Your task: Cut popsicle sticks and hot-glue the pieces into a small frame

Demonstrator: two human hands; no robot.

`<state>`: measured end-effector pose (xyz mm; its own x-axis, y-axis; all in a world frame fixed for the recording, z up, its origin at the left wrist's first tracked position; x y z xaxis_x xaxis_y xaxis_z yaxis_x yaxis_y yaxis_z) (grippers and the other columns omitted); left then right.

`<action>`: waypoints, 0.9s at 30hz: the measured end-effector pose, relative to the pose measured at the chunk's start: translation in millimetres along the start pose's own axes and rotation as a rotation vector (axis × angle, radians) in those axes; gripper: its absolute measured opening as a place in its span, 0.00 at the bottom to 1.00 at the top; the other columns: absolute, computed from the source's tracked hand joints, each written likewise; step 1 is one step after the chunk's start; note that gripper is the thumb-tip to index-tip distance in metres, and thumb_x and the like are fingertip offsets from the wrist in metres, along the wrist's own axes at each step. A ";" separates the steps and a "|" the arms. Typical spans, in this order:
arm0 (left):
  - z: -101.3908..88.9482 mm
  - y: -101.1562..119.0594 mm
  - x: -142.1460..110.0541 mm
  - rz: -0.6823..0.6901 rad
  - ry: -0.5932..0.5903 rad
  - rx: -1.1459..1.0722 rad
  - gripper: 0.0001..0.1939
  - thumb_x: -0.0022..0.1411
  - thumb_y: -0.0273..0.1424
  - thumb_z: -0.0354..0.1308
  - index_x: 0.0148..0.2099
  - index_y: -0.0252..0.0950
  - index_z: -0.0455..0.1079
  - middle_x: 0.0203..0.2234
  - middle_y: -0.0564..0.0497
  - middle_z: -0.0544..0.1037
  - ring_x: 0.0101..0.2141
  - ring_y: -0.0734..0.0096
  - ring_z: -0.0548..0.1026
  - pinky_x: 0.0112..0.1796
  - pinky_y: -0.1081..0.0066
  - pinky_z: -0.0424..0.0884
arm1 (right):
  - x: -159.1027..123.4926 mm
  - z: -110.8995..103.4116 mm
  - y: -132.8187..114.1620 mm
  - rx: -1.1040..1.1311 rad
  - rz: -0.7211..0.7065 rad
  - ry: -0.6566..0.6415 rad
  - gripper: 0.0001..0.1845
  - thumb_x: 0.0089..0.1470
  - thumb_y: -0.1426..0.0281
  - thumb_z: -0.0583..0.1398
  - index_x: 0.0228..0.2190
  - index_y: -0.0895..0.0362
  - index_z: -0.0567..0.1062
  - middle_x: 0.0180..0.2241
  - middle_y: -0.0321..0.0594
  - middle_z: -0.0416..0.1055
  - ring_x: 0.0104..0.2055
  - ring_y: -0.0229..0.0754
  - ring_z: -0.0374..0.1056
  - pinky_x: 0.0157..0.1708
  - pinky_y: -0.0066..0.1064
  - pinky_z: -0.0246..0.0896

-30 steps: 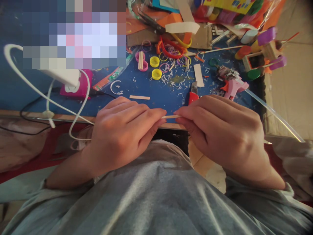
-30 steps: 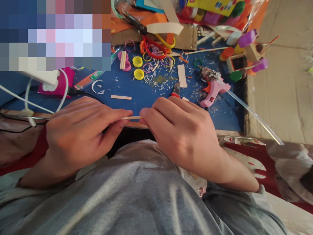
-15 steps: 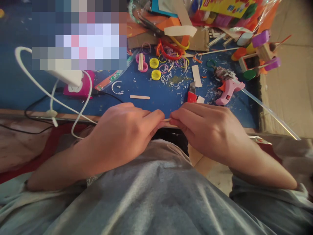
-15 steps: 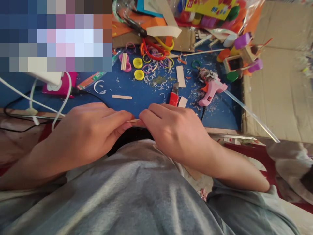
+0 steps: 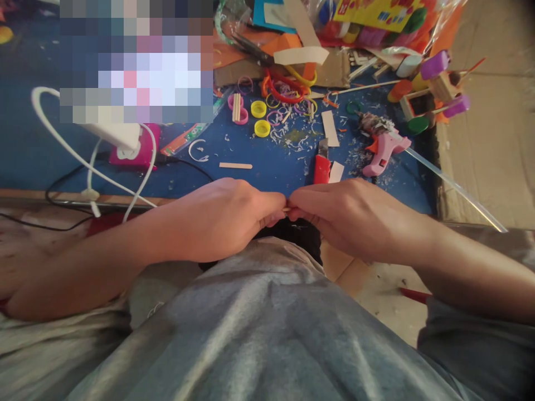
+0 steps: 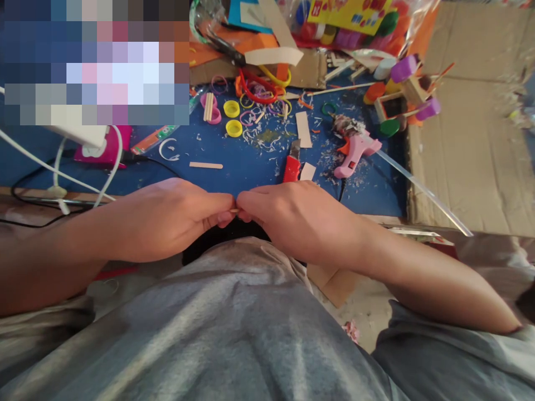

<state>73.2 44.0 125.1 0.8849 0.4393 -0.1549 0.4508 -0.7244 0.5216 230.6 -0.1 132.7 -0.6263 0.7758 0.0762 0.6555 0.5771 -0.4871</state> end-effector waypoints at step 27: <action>-1.6 -10.3 10.2 0.081 -0.109 -0.153 0.12 0.76 0.27 0.53 0.37 0.40 0.72 0.26 0.56 0.80 0.24 0.74 0.71 0.30 0.71 0.60 | 7.2 -5.5 4.3 0.091 -0.032 -0.050 0.15 0.66 0.81 0.55 0.36 0.53 0.78 0.32 0.36 0.83 0.31 0.39 0.76 0.32 0.30 0.61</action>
Point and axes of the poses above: each hand's wrist, its own x-axis towards the middle knuckle, its own z-axis out of the palm, y = z × x, the point moved 6 cm from there along x, towards the middle knuckle
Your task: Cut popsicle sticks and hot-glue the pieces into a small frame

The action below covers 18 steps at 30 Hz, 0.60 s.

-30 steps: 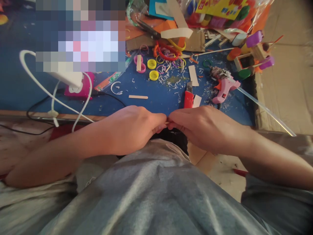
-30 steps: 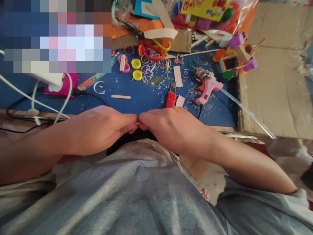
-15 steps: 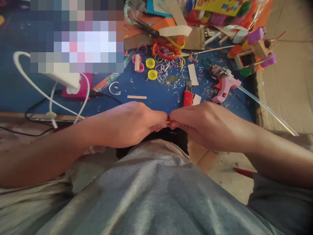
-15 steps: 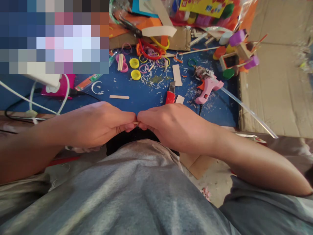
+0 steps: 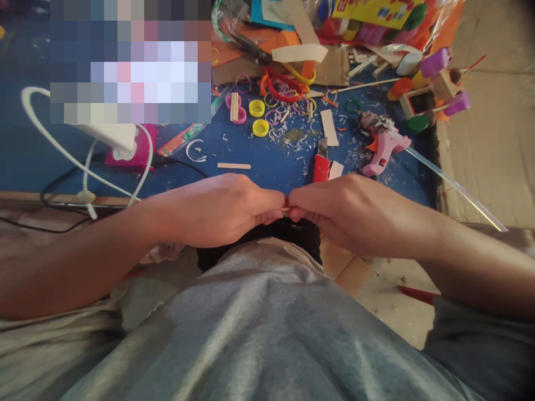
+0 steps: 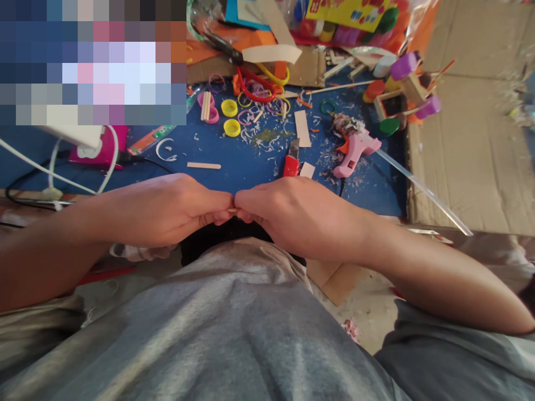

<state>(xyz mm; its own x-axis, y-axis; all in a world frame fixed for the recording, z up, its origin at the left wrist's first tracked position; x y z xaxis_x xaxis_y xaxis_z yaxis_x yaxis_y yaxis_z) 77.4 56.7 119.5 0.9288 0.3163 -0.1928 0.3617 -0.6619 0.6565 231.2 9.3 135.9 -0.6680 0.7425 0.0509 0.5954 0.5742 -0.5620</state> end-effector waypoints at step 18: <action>-0.3 -7.1 1.9 0.030 -0.084 -0.025 0.15 0.80 0.30 0.53 0.38 0.39 0.74 0.29 0.55 0.82 0.27 0.74 0.75 0.34 0.71 0.62 | 3.5 3.9 2.2 0.069 0.065 -0.100 0.16 0.68 0.81 0.53 0.35 0.54 0.77 0.32 0.39 0.82 0.32 0.40 0.75 0.33 0.31 0.59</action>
Point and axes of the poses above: each hand's wrist, its own x-axis towards the middle knuckle, its own z-axis out of the palm, y = z × x, the point moved 6 cm from there along x, towards the middle knuckle
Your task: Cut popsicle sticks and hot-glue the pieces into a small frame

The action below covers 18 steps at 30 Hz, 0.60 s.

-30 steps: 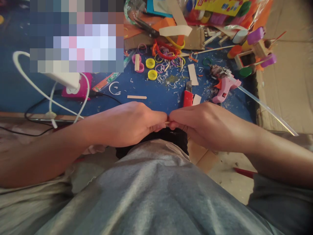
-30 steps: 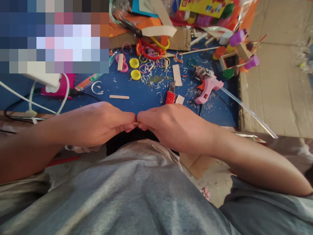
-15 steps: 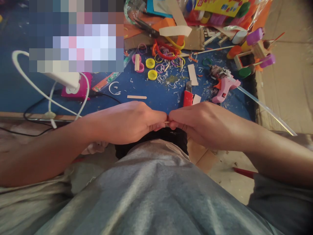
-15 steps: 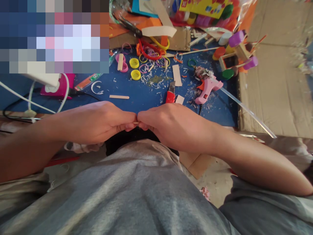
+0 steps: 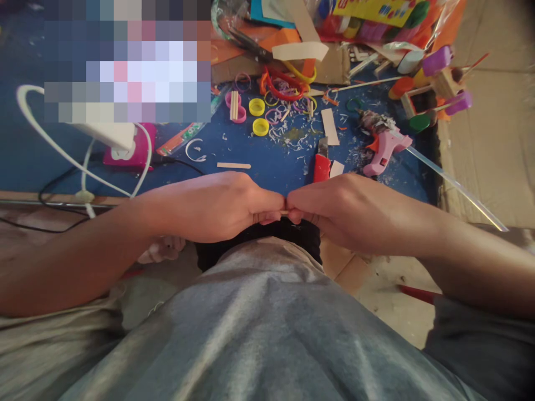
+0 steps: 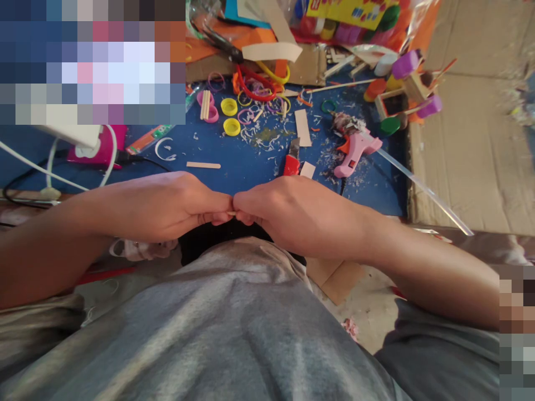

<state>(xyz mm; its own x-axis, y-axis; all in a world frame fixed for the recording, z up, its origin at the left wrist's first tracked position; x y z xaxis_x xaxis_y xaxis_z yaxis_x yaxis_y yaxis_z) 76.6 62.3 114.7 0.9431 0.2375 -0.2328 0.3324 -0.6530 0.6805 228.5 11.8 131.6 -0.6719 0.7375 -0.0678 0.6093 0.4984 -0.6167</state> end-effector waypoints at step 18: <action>-1.3 13.8 -0.3 -0.148 0.297 0.464 0.16 0.78 0.26 0.50 0.46 0.38 0.80 0.26 0.50 0.82 0.26 0.61 0.78 0.33 0.65 0.65 | 4.0 -1.3 -2.0 -0.375 0.178 0.131 0.17 0.68 0.78 0.51 0.35 0.55 0.78 0.22 0.35 0.64 0.25 0.41 0.53 0.27 0.35 0.40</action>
Point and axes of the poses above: each hand's wrist, its own x-axis towards the middle knuckle, its own z-axis out of the palm, y = z × x, the point moved 6 cm from there along x, towards the middle knuckle
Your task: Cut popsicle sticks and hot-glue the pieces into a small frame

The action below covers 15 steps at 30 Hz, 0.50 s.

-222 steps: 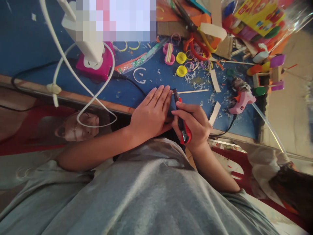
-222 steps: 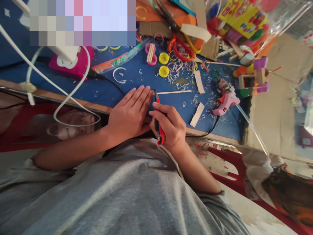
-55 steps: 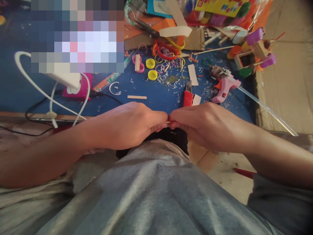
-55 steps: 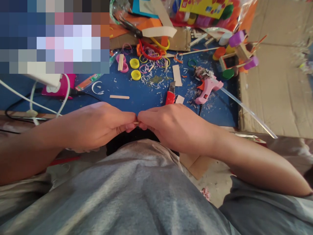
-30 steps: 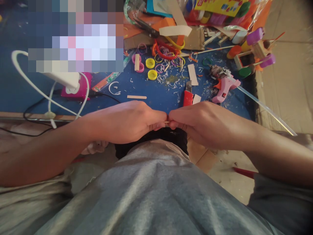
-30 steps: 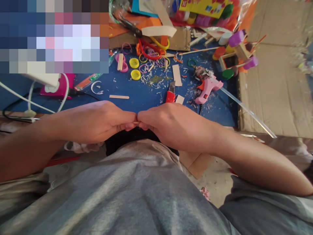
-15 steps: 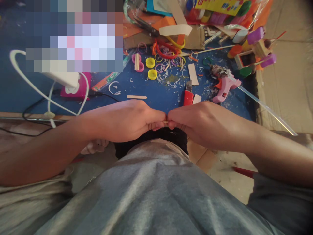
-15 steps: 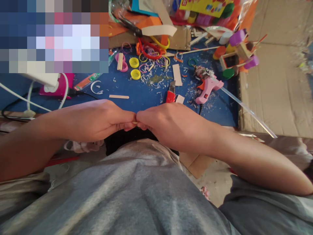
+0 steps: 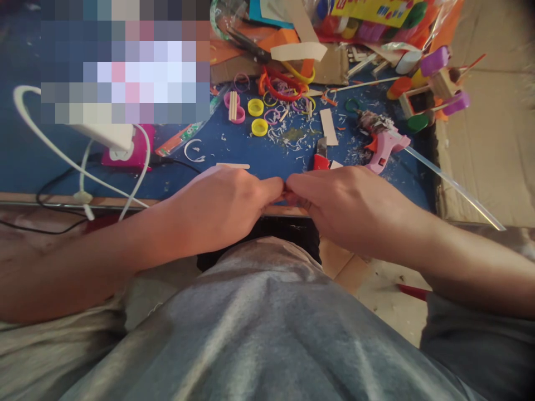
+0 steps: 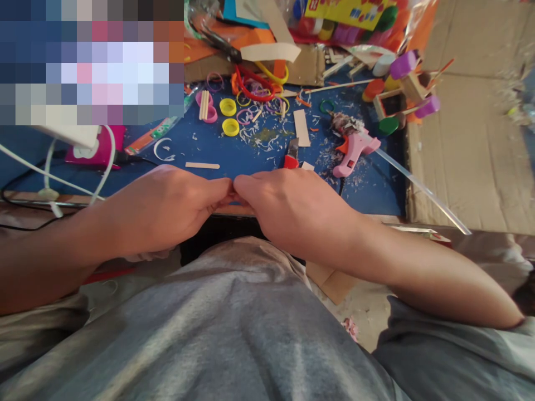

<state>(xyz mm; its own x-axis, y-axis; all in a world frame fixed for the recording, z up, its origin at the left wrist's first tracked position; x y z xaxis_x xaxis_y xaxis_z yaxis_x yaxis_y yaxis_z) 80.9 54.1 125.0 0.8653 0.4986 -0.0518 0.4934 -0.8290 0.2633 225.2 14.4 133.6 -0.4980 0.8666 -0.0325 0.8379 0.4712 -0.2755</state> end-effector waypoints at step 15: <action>2.8 -5.1 -0.8 0.022 0.038 -0.054 0.13 0.76 0.26 0.50 0.44 0.39 0.77 0.25 0.51 0.80 0.26 0.63 0.78 0.29 0.66 0.57 | -0.8 2.8 2.6 0.011 0.020 0.007 0.17 0.69 0.76 0.51 0.38 0.55 0.78 0.27 0.39 0.72 0.27 0.41 0.60 0.29 0.35 0.42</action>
<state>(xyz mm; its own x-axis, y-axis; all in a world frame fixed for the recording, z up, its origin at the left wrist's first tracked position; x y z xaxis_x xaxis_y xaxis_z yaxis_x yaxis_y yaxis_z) 77.9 57.2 121.1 0.8715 0.4903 -0.0088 0.4677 -0.8257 0.3153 227.2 14.5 130.3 -0.4793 0.8771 -0.0316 0.8453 0.4517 -0.2854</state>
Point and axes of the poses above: each hand's wrist, its own x-axis towards the middle knuckle, its own z-axis out of the palm, y = z × x, the point moved 6 cm from there along x, towards the middle knuckle
